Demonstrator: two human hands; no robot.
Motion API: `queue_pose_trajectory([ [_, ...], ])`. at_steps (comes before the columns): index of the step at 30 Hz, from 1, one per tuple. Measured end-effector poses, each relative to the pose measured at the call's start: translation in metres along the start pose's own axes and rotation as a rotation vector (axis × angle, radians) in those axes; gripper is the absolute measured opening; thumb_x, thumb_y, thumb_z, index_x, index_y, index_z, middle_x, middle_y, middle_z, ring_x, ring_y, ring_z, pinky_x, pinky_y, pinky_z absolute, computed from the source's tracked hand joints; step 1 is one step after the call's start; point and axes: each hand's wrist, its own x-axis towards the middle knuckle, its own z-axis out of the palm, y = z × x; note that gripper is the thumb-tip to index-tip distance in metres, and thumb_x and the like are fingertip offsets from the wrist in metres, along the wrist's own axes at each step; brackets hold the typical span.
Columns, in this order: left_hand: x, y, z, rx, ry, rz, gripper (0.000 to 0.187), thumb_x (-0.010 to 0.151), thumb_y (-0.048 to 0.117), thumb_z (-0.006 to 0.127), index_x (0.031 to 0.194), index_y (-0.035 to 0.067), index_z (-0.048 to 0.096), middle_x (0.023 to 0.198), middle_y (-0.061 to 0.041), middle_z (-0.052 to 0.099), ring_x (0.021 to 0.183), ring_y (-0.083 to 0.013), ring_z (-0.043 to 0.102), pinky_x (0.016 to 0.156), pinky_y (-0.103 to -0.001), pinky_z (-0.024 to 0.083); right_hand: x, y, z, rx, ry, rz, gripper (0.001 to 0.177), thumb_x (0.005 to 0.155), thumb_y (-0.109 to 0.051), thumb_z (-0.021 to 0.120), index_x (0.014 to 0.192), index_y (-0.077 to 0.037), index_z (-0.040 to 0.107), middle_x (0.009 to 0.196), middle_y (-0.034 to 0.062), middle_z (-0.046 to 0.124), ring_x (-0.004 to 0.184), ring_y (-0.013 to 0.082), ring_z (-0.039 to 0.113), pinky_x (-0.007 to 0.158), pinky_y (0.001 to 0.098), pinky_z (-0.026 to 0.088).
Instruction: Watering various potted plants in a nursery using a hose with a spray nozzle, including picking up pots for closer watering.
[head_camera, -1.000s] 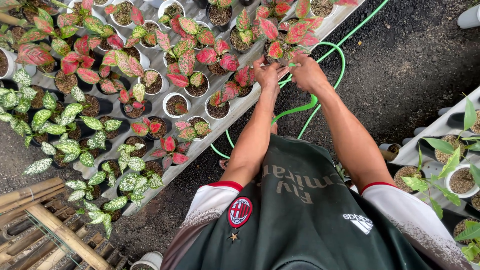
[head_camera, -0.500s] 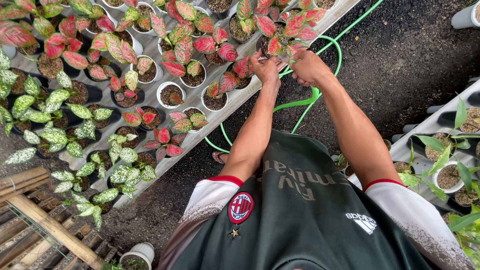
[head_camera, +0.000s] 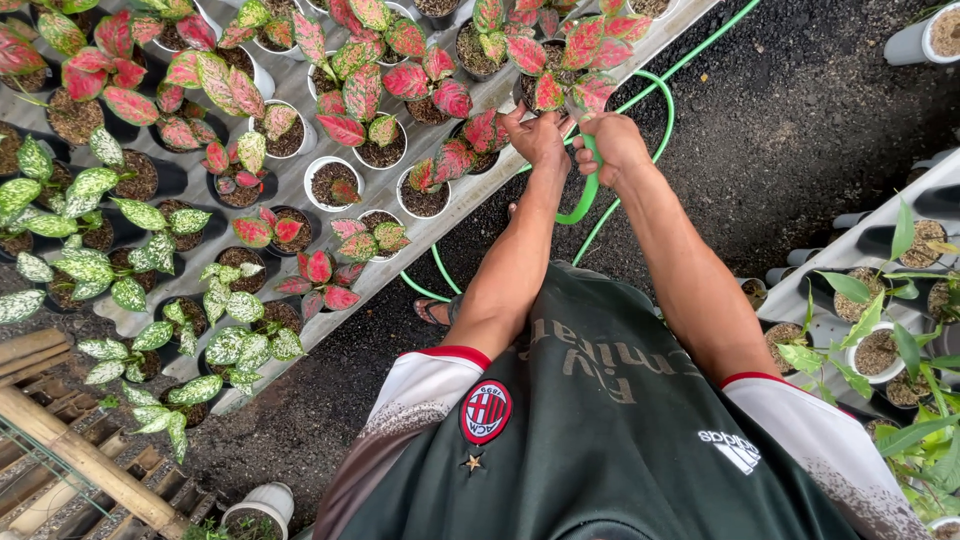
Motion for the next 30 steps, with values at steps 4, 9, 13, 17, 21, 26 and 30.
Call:
queue_pose_trajectory([
  [4,-0.004,-0.004,0.001,-0.03,-0.006,-0.008,0.055,0.072,-0.015,0.053,0.12,0.012,0.048,0.095,-0.012,0.044,0.068,-0.0256,0.056,0.061,-0.051,0.061,0.02,0.01,0.001,0.128,-0.002,-0.039,0.009,0.096,-0.003,0.048,0.091,-0.01,0.049,0.068,0.0085,0.054,0.044,0.0125,0.038,0.037,0.025,0.021],
  [9,-0.016,0.001,0.002,-0.051,-0.026,-0.059,0.055,0.071,-0.016,0.05,0.118,0.013,0.043,0.095,-0.013,0.043,0.049,-0.03,0.06,0.031,-0.037,0.039,0.035,0.014,-0.006,0.239,0.046,-0.038,0.008,0.095,-0.002,0.047,0.094,-0.004,0.054,0.07,0.0077,0.054,0.044,0.0105,0.039,0.037,0.0243,0.021],
  [13,-0.003,-0.016,-0.004,-0.062,-0.038,0.0,0.053,0.072,-0.018,0.051,0.118,0.008,0.045,0.095,-0.015,0.045,0.07,-0.0284,0.056,0.061,-0.05,0.062,0.031,0.015,-0.012,0.277,0.034,-0.043,0.009,0.096,-0.002,0.045,0.099,-0.005,0.053,0.072,0.0098,0.055,0.045,0.0102,0.038,0.038,0.0238,0.021],
  [17,-0.003,-0.021,-0.007,-0.059,-0.053,0.05,0.05,0.071,-0.016,0.055,0.114,0.009,0.048,0.091,-0.014,0.047,0.071,-0.0225,0.056,0.061,-0.053,0.063,0.029,0.017,-0.014,0.251,0.052,-0.035,0.011,0.097,-0.003,0.046,0.103,-0.003,0.055,0.071,0.0087,0.054,0.044,0.0098,0.037,0.037,0.0237,0.022],
  [21,0.004,-0.039,-0.014,-0.023,-0.04,0.06,0.051,0.071,-0.015,0.062,0.112,0.013,0.051,0.093,-0.011,0.051,0.074,-0.0224,0.06,0.053,-0.043,0.06,0.033,0.024,-0.02,0.234,0.02,0.001,0.007,0.097,-0.003,0.045,0.097,-0.005,0.051,0.069,0.0079,0.053,0.043,0.0098,0.035,0.037,0.024,0.021],
  [26,0.009,-0.043,-0.017,-0.02,-0.046,0.052,0.051,0.068,-0.015,0.057,0.111,0.013,0.05,0.096,-0.011,0.047,0.078,-0.0254,0.058,0.059,-0.051,0.064,0.043,0.026,-0.027,0.249,0.039,-0.011,0.008,0.095,-0.001,0.045,0.097,-0.006,0.051,0.069,0.0096,0.054,0.043,0.0103,0.037,0.037,0.0237,0.02],
  [30,0.015,-0.043,-0.016,-0.01,-0.039,0.025,0.058,0.067,-0.016,0.054,0.117,0.013,0.05,0.095,-0.009,0.044,0.073,-0.0235,0.056,0.057,-0.047,0.063,0.029,0.022,-0.028,0.202,0.01,0.007,0.007,0.097,-0.004,0.046,0.1,-0.006,0.051,0.069,0.0082,0.055,0.043,0.0094,0.035,0.037,0.0231,0.023],
])
